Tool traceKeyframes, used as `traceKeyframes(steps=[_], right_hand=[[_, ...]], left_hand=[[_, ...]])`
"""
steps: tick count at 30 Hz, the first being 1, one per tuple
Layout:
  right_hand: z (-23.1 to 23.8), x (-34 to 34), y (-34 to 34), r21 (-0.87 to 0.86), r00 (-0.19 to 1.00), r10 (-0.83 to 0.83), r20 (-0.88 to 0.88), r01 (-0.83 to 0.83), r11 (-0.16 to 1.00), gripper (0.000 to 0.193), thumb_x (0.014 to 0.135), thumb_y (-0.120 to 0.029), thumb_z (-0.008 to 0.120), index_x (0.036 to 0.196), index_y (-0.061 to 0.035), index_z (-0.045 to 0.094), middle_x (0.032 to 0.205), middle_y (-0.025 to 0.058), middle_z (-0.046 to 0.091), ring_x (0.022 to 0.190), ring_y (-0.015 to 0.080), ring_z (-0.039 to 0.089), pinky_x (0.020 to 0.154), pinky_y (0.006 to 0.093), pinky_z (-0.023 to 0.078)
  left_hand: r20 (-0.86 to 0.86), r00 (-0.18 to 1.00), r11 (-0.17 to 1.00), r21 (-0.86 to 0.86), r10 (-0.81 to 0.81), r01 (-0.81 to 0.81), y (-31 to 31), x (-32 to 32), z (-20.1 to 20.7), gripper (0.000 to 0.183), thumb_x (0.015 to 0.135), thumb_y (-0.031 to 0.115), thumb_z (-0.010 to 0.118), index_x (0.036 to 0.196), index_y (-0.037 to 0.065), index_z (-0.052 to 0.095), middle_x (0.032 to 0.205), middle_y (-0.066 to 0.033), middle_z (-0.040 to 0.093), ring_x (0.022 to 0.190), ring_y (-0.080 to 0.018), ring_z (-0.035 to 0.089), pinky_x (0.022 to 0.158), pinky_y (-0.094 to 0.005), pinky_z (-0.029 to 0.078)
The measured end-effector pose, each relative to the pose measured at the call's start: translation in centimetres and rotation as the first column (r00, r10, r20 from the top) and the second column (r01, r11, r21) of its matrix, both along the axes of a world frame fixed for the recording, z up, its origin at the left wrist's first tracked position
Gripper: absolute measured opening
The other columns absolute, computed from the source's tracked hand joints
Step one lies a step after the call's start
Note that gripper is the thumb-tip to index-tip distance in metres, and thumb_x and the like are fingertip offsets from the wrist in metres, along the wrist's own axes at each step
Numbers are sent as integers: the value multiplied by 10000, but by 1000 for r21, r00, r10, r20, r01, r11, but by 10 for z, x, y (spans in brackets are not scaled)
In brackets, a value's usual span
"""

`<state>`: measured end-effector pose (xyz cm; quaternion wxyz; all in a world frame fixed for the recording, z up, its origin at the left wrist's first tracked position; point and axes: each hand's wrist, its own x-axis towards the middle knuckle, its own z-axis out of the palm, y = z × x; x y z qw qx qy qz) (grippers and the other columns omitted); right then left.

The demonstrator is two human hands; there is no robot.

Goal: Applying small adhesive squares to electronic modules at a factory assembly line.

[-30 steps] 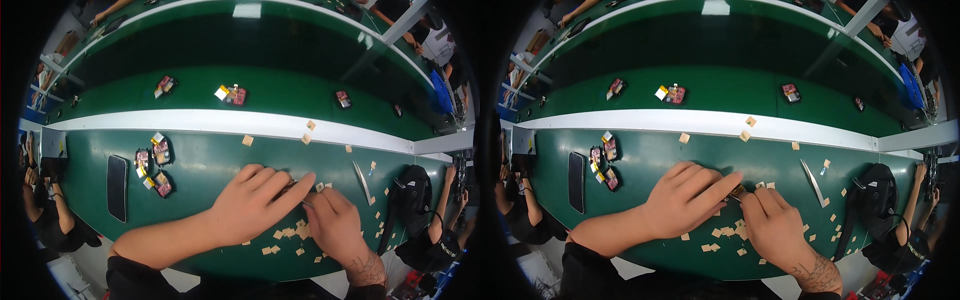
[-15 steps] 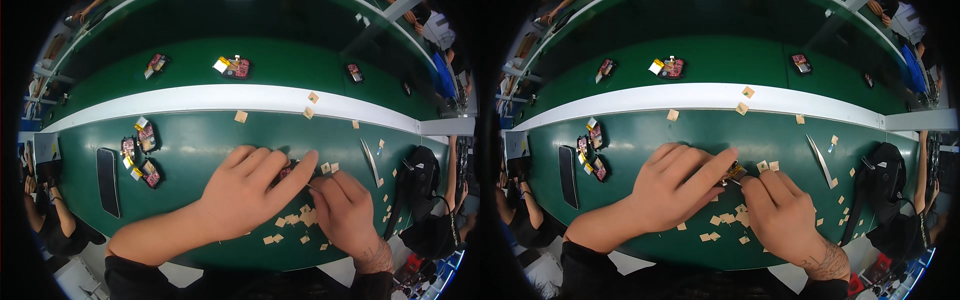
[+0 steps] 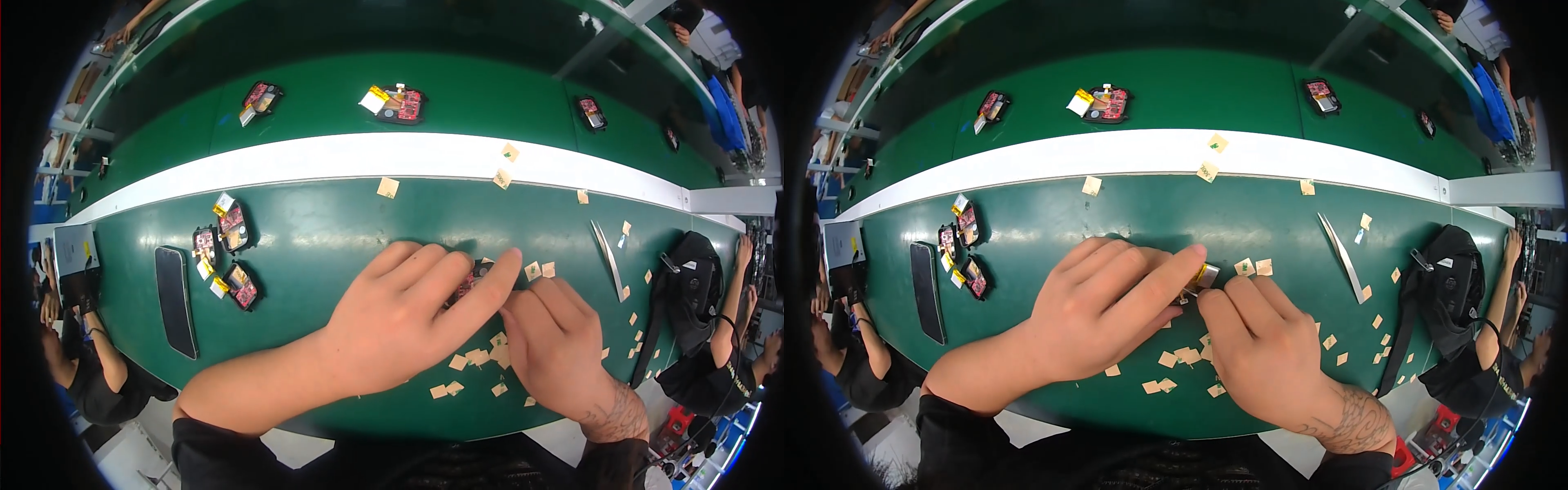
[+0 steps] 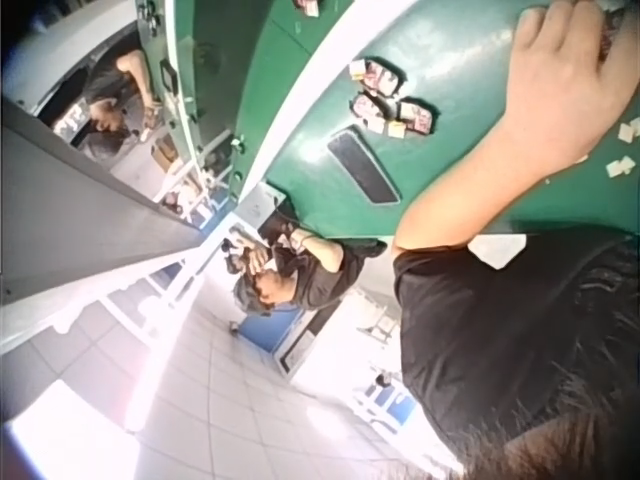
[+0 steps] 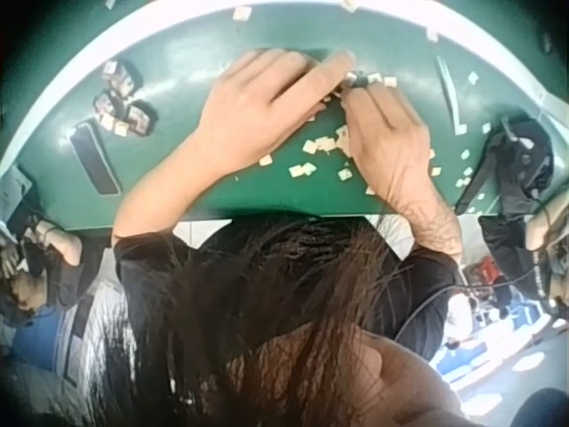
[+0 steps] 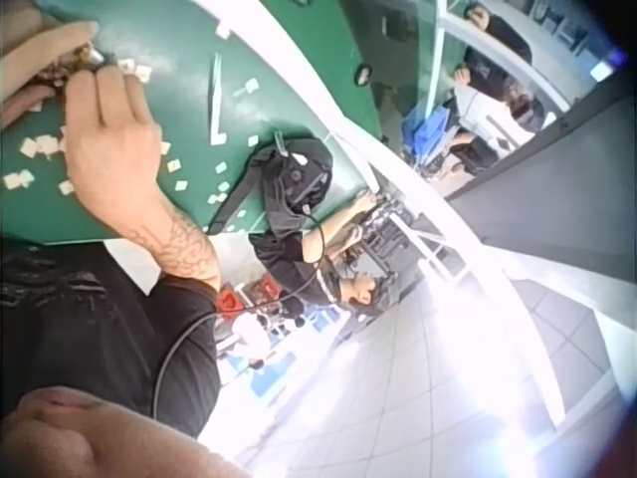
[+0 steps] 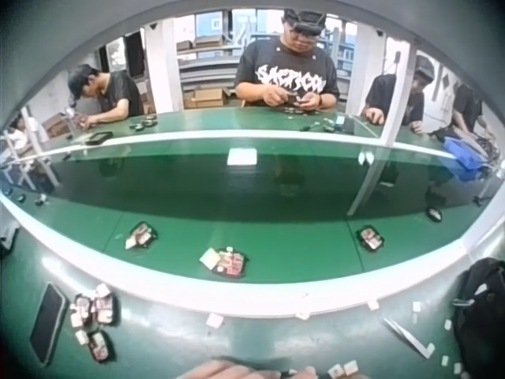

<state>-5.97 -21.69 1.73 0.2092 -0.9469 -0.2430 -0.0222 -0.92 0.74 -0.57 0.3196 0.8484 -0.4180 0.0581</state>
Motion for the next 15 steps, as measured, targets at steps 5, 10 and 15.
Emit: traceKeyframes(steps=[5,10,15], right_hand=[[5,-1,0,-17,1000,-6,-6,5,1000,307,719,-5,721,1022,-32,678,856,60,514,747,230,581,532,361,497],[7,-3,2,-35,999,-45,9,46,998,336,709,-10,719,1044,-30,697,855,57,516,754,230,580,540,364,501],[-2,-2,2,37,999,-49,15,48,998,314,726,25,712,1035,-28,691,863,65,534,763,247,602,577,376,519]], left_hand=[[72,997,999,31,22,-25,1,-3,-1,614,820,156,804,1409,44,673,1013,-52,689,824,-215,656,731,-353,512],[320,946,992,87,57,-89,-8,-9,3,518,841,134,752,1357,107,730,997,-58,678,778,-173,633,734,-321,510],[314,947,994,62,66,-89,-8,-9,0,534,835,110,737,1369,113,738,979,-65,673,752,-168,625,742,-311,508]])
